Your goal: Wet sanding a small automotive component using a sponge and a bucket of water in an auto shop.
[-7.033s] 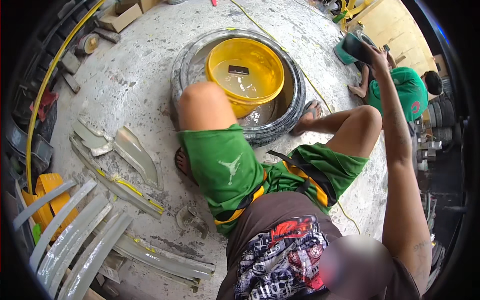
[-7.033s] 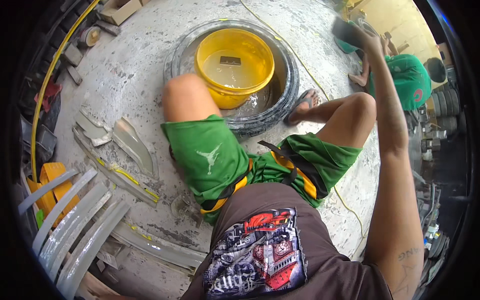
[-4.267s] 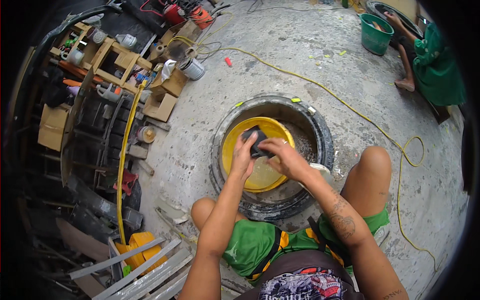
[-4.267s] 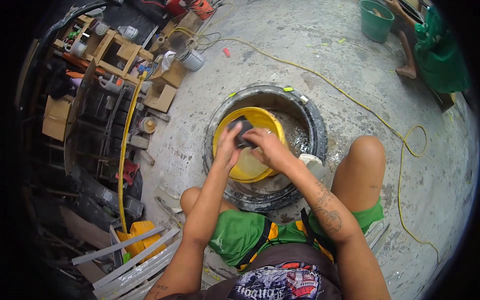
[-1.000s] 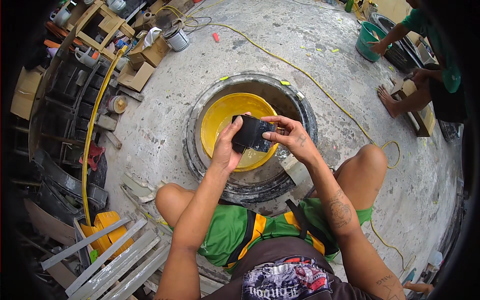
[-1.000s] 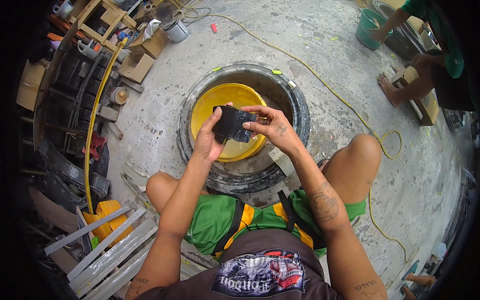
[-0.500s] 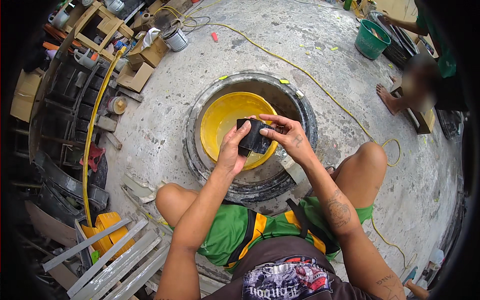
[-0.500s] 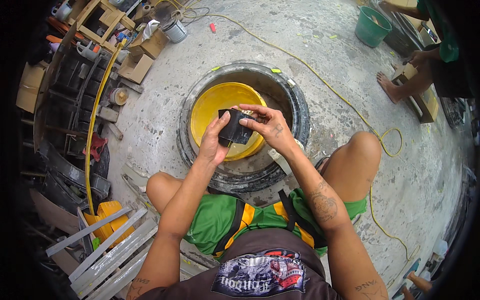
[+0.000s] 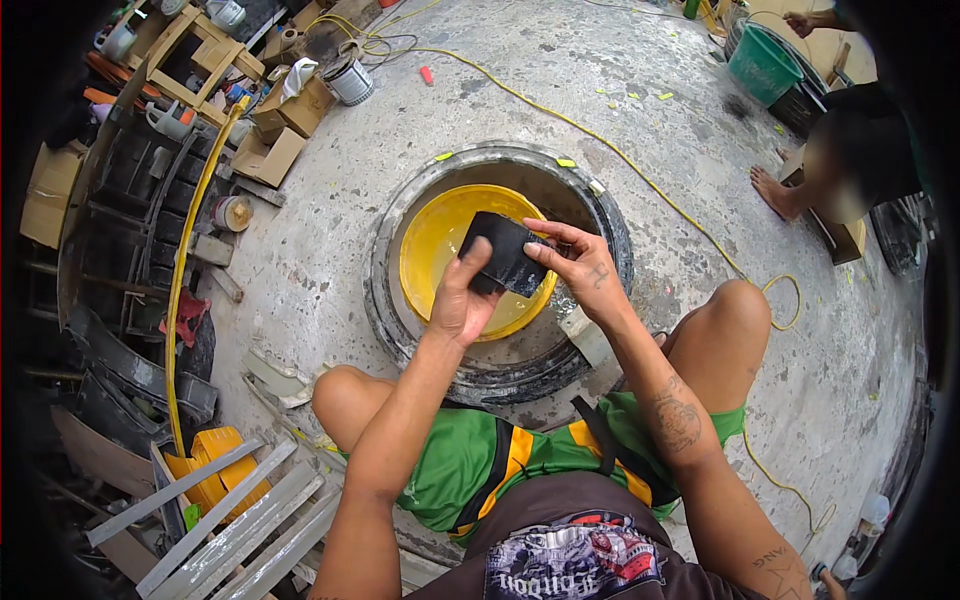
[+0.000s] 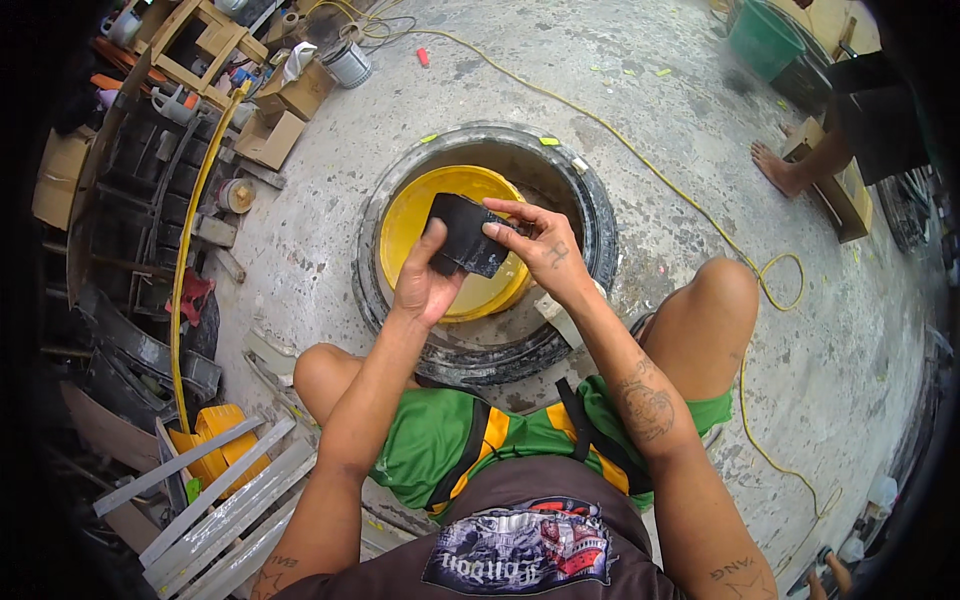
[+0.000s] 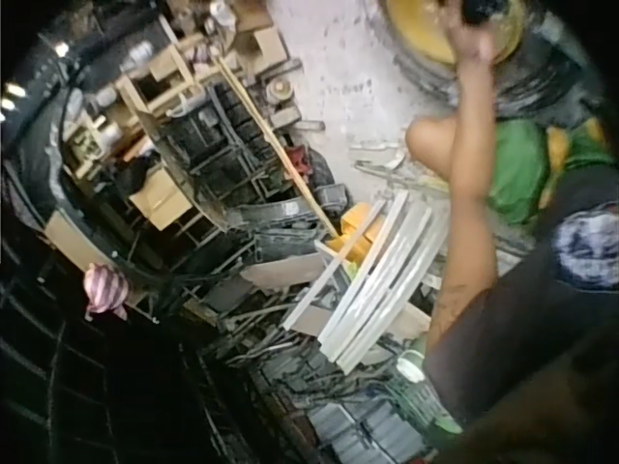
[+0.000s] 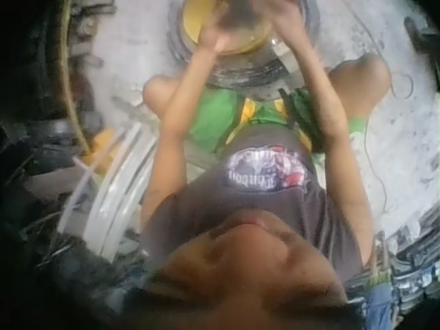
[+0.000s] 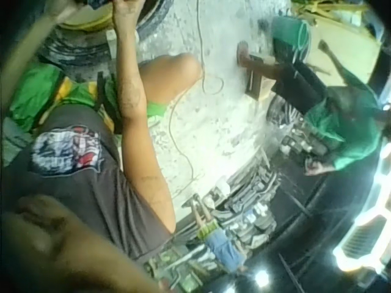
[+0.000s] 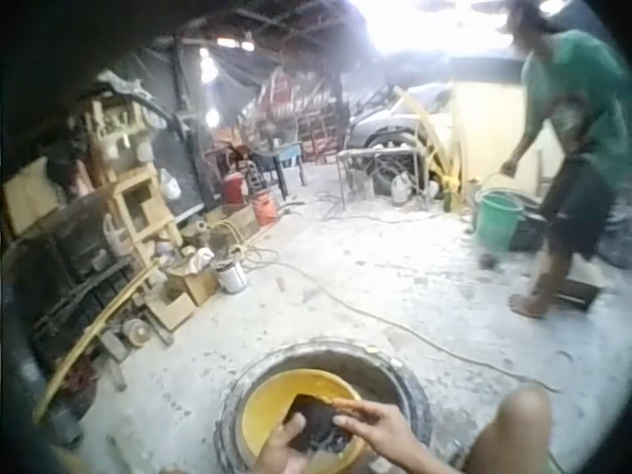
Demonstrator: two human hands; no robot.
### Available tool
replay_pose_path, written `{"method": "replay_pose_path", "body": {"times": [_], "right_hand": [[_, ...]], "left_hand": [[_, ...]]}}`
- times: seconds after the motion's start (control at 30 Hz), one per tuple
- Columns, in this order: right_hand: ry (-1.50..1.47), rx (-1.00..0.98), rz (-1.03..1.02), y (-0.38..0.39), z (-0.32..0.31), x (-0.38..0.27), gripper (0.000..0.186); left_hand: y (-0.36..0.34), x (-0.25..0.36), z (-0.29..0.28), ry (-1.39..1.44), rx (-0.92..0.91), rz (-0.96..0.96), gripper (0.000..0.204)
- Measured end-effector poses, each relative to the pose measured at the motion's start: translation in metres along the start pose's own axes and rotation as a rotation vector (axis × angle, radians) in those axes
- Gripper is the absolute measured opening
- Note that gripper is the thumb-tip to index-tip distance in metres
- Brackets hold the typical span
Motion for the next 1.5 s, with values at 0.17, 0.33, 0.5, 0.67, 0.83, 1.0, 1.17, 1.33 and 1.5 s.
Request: {"method": "replay_pose_path", "body": {"times": [0.17, 0.33, 0.5, 0.67, 0.83, 1.0, 1.17, 1.33, 1.5], "right_hand": [[0.070, -0.009, -0.050, 0.006, 0.002, -0.009, 0.037], [0.057, -0.013, -0.038, 0.006, 0.001, -0.009, 0.036], [0.097, -0.041, -0.058, 0.007, 0.005, -0.011, 0.037], [0.077, -0.058, -0.108, 0.009, 0.007, -0.017, 0.037], [0.157, -0.102, -0.123, 0.011, 0.013, -0.022, 0.035], [0.056, -0.054, -0.124, 0.001, 0.007, -0.008, 0.038], [0.056, 0.242, -0.102, -0.001, -0.007, 0.014, 0.046], [-0.287, -0.006, 0.178, 0.005, 0.019, 0.026, 0.037], [-0.380, -0.004, 0.188, 0.015, 0.024, 0.032, 0.038]], "left_hand": [[-0.004, 0.018, 0.006, -0.175, -0.046, 0.091, 0.048], [-0.001, 0.029, 0.018, -0.321, -0.029, 0.229, 0.044], [0.000, 0.031, 0.018, -0.361, -0.006, 0.277, 0.042], [-0.001, 0.030, 0.018, -0.330, -0.027, 0.235, 0.042], [0.002, 0.042, 0.017, -0.532, -0.016, 0.282, 0.036], [0.003, 0.031, 0.016, -0.450, 0.066, 0.286, 0.035], [0.011, 0.040, 0.023, -0.665, 0.164, 0.506, 0.035], [0.023, 0.047, 0.034, -0.900, 0.251, 0.723, 0.033], [0.022, 0.049, 0.037, -1.108, 0.225, 1.014, 0.029]]}}
Point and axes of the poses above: each hand's wrist, its own y-axis away from the middle knuckle, its own z-axis out of the palm, x = y × z, the point moved 9 cm from there along -y, towards the middle knuckle, and after that the axes turned 9 degrees about x, right-handed, at the moved point
